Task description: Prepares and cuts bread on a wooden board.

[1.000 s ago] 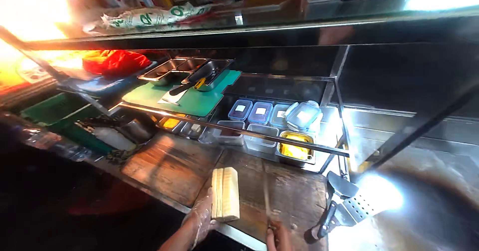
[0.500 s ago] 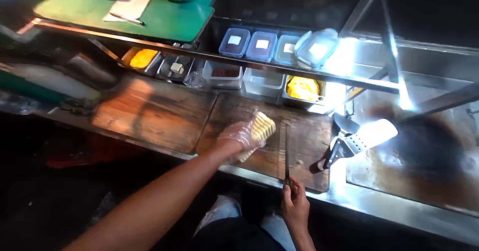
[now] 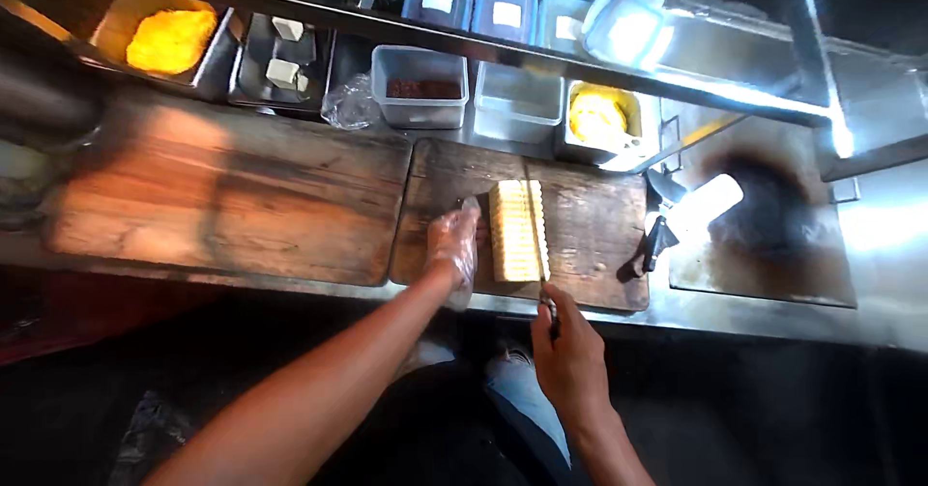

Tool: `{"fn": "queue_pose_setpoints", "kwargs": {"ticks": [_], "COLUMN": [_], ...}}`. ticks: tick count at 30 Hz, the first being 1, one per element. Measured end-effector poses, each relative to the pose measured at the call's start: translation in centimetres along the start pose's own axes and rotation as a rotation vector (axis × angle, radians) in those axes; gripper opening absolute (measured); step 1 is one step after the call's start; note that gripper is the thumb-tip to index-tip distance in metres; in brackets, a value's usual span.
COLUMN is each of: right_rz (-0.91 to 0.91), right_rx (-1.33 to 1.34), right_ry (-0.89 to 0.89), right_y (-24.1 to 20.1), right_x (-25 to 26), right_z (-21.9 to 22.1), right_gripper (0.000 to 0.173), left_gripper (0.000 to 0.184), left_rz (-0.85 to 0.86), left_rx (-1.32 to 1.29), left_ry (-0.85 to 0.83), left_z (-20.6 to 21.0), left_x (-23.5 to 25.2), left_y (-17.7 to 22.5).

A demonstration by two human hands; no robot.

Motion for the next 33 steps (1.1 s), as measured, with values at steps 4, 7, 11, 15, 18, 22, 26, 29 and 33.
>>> {"fn": "queue_pose_setpoints", "kwargs": {"ticks": [4,7,11,15,18,22,26,29,33], "right_rz": [0.085,0.125,0.305,0.222,0.268,0.328,0.263,0.3,0.319], "right_rx": [-0.071,-0.091,-0.075,-0.034,-0.025,-0.008,0.07,0.073,0.065], "right_ry": [-0.148,-0.229,-0.376,-0.314,-0.299,-0.325,-0.257,-0.229,-0.257], "right_y": [-1.3,-2.7,-4.2,-4.0,-3.4,-3.7,-2.0,-2.1,-3.0], "right_x": [1.3,4.0,11.7,6.5,5.0,10.3,2.3,2.5,6.3], "right_z": [0.9,0.3,1.8,-0.1,0.5,3.3,1.4,2.2,3.7], "right_gripper": [0.031,0.03,0.033,0.029,0.029,0.033,0.029,0.03,0.032], "left_gripper": [0.069,0.067,0.061,0.057,0.055,0.05,0.054,0.053,0.054], "left_rz": [-0.097,0.018,0.023,0.053,0.023,0.024,0.029,0.059,0.091], "left_rx": [0.246,0.621,0.744,0.747,0.742,0.737,0.717,0.736,0.762], "left_ry": [-0.105,-0.205,-0.182,-0.189,-0.159,-0.155,-0.15,-0.129,-0.108], "left_z": [2.1,2.7,3.2,3.0,2.7,3.0,2.7,2.7,2.8], "left_x": [4.2,5.0,6.2,5.3,5.0,4.9,5.2,4.4,4.6], "left_y": [1.9,4.1,3.9,4.4,4.3,4.6,4.0,4.0,4.1]}}
Point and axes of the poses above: each hand's wrist, its own x-axis towards the middle knuckle, its own z-axis out of the palm, y = z × x, the point moved 5 cm from there along x, towards the middle knuckle, and after that the axes turned 5 degrees about z, right-handed, at the moved point
